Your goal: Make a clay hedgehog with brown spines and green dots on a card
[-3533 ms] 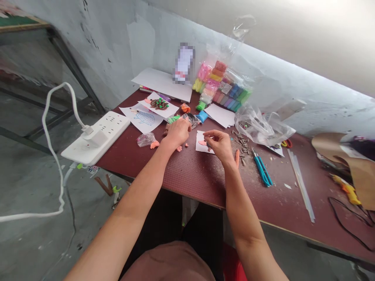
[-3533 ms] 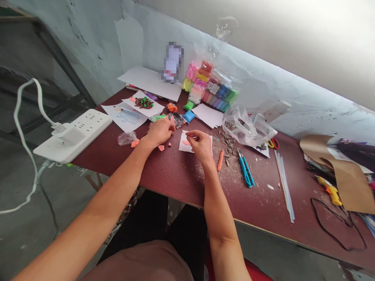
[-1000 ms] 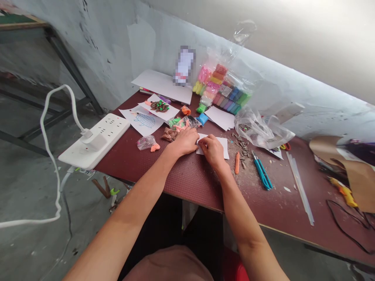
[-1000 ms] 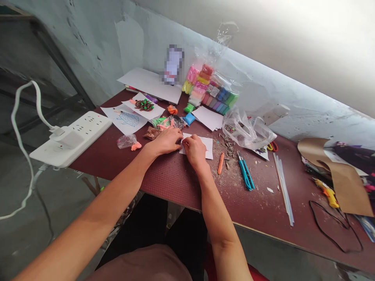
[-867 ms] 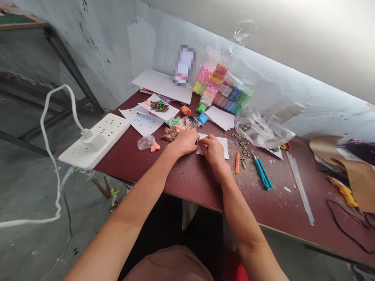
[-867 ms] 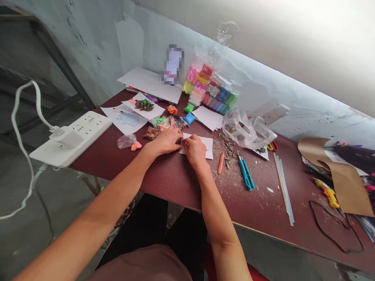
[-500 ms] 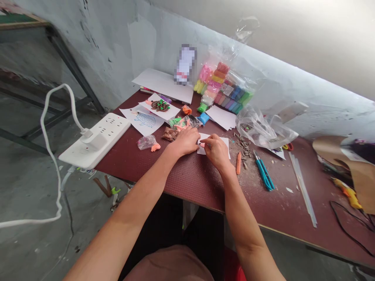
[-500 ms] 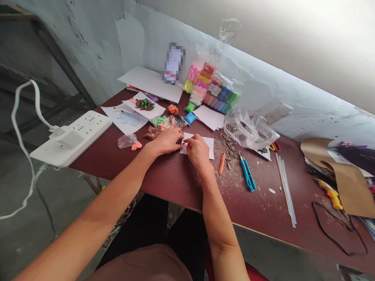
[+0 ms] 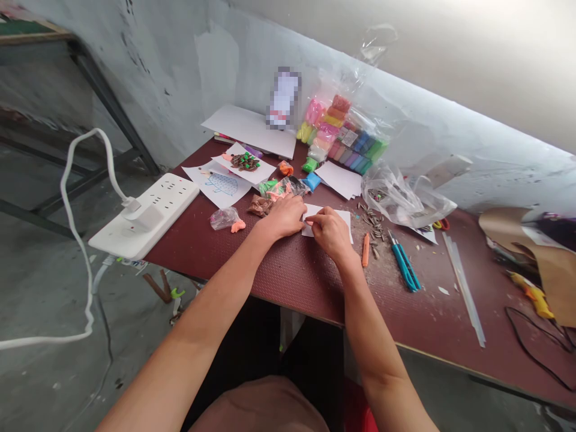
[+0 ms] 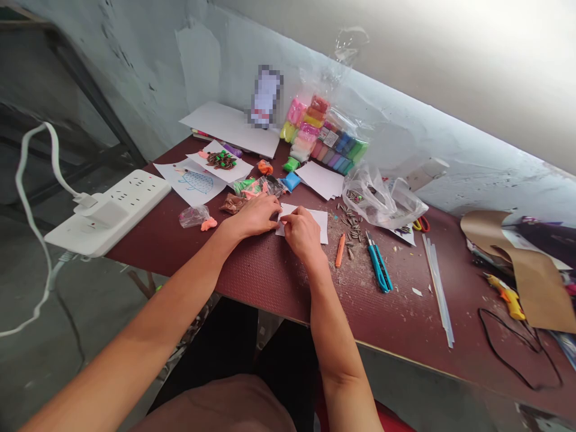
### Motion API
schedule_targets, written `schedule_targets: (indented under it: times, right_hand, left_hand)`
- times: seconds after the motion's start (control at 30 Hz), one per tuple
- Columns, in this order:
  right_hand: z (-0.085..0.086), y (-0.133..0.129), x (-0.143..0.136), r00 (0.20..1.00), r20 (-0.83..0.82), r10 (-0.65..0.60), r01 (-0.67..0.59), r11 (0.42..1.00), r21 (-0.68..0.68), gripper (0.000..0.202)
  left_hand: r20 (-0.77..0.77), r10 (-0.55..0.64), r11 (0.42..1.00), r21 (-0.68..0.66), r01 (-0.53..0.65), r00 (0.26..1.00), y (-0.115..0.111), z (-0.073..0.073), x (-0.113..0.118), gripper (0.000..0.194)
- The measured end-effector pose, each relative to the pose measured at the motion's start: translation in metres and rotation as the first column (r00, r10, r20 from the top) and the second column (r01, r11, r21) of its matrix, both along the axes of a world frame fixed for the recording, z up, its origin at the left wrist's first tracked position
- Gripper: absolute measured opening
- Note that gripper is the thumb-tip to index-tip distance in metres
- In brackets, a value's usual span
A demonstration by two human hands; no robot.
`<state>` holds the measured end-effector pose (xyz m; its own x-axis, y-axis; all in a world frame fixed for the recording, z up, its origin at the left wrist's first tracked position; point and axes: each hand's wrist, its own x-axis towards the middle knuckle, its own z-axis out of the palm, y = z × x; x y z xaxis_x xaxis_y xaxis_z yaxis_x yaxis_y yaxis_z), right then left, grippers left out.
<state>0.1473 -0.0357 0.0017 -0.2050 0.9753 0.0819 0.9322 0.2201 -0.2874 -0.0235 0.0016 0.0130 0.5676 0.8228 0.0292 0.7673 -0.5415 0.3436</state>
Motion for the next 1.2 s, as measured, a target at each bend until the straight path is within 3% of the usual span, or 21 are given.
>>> schedule_targets:
  times: [0.47, 0.67, 0.83, 0.97, 1.2]
  right_hand:
    - [0.000, 0.001, 0.003, 0.999, -0.037, -0.005, 0.006, 0.999, 0.042, 0.038]
    - [-0.001, 0.014, 0.045, 0.959, -0.114, -0.259, 0.278, 0.939, 0.204, 0.055]
    - [-0.003, 0.019, 0.061, 0.949, 0.089, -0.302, 0.301, 0.953, 0.030, 0.072]
    - [-0.001, 0.018, 0.055, 0.944, 0.185, -0.273, 0.287, 0.956, -0.055, 0.069]
    - [0.000, 0.010, 0.055, 0.961, 0.127, -0.244, 0.250, 0.968, -0.034, 0.059]
  left_hand:
    - [-0.004, -0.015, 1.000, 0.005, 0.015, 1.000, 0.002, -0.004, -0.001, 0.027]
    - [0.038, -0.020, 1.000, 0.015, 0.019, 0.999, 0.008, -0.016, -0.002, 0.030]
    - [0.064, -0.005, 1.000, -0.024, 0.006, 0.998, 0.009, -0.018, -0.001, 0.041]
    - [0.065, -0.004, 0.999, -0.035, 0.006, 0.998, 0.006, -0.015, -0.001, 0.046]
    - [-0.021, -0.057, 0.997, -0.060, 0.056, 0.998, 0.006, -0.008, -0.003, 0.057]
